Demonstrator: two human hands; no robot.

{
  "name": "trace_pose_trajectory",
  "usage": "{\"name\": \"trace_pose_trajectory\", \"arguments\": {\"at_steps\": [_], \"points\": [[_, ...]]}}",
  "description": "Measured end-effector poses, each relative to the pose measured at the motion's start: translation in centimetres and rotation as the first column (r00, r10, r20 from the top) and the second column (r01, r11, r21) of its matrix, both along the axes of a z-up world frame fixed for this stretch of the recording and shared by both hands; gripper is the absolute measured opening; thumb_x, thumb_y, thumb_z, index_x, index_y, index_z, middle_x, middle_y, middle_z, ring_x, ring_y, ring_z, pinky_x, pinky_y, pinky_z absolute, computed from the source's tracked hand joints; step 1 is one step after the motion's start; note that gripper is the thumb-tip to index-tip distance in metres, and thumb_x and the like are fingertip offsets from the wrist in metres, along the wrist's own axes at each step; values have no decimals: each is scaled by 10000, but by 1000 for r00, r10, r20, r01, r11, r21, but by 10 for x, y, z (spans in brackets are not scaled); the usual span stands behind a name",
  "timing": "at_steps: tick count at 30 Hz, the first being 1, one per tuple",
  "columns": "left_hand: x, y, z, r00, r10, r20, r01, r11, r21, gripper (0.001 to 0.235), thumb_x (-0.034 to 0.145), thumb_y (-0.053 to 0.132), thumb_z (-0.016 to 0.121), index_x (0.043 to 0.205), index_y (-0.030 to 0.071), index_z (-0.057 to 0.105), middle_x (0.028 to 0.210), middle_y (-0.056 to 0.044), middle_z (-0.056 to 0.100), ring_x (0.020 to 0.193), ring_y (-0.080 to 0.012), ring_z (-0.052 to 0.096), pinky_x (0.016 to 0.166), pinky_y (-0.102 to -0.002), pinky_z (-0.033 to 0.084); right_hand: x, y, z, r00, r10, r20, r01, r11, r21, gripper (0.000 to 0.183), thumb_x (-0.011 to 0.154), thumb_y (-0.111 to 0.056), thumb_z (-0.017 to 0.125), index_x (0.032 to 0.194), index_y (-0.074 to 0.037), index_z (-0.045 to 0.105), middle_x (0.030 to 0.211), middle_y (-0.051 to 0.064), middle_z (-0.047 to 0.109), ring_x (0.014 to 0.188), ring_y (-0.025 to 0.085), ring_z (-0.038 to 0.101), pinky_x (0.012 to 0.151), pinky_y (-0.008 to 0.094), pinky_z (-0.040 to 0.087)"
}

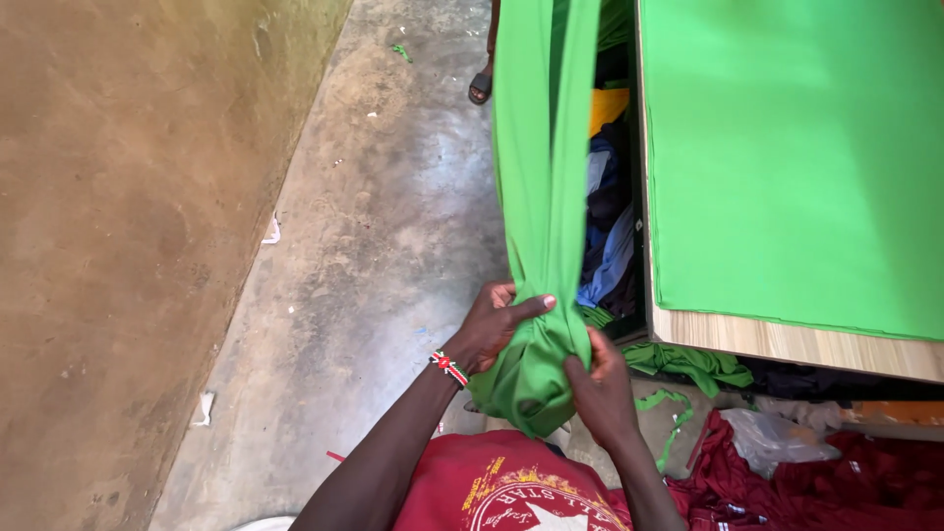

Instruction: Laying out and smoothing a large piece of green fabric on a cutting table to prepare it for cutting.

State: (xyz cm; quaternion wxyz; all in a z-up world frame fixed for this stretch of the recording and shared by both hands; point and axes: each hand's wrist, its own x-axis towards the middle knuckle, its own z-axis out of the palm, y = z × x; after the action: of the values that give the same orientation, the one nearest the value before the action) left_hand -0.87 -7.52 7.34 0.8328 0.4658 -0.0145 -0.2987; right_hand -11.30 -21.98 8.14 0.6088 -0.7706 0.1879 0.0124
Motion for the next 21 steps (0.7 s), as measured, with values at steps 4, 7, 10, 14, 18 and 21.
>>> {"name": "trace_pose_trajectory", "arguments": {"at_steps": [4,7,10,14,18,21], "points": [[0,8,-6,998,55,7,-55,998,14,227,827,125,827,977,-27,751,921,-108,776,816,-184,736,726,-331,618,-12,-22,-10,957,-287,27,281,949,144,299,898,-9,599,1177,-72,687,976,90,728,789,164,634,653,294,495],[-4,10,-13,999,47,-24,-46,999,7,246,818,119,833,987,-38,746,900,-122,771,789,-188,732,699,-340,622,-16,-34,-18,940,-339,26,332,932,144,262,962,-21,622,1200,-75,717,907,52,696,775,117,566,660,261,428],[-8,7,-15,999,32,-33,-31,1000,2,234,818,120,835,967,-36,744,881,-116,768,767,-174,720,680,-334,610,-16,-36,-26,947,-319,36,302,923,238,283,1000,-8,574,1244,-87,695,976,63,692,814,137,586,689,282,453],[-6,7,-19,994,71,79,-76,995,61,194,813,146,842,930,10,769,925,-62,776,852,-124,693,784,-292,567,-21,-35,-27,971,-217,98,203,969,137,141,1000,-164,574,1046,-165,708,1214,44,722,1223,232,630,1117,444,462],[0,12,-21,989,87,115,-96,993,67,176,826,143,850,757,86,698,757,21,683,735,-80,609,702,-272,495,-22,-15,-4,981,-194,20,192,978,76,182,853,-146,704,1035,-137,721,1163,36,751,1177,185,654,973,385,487],[-3,13,-17,993,59,107,-64,997,44,172,818,137,846,901,15,757,901,-63,765,847,-141,696,781,-300,571,-23,-10,-6,970,-241,-46,240,971,-8,256,832,-70,641,1067,-119,729,1087,42,750,955,155,657,737,326,525]]}}
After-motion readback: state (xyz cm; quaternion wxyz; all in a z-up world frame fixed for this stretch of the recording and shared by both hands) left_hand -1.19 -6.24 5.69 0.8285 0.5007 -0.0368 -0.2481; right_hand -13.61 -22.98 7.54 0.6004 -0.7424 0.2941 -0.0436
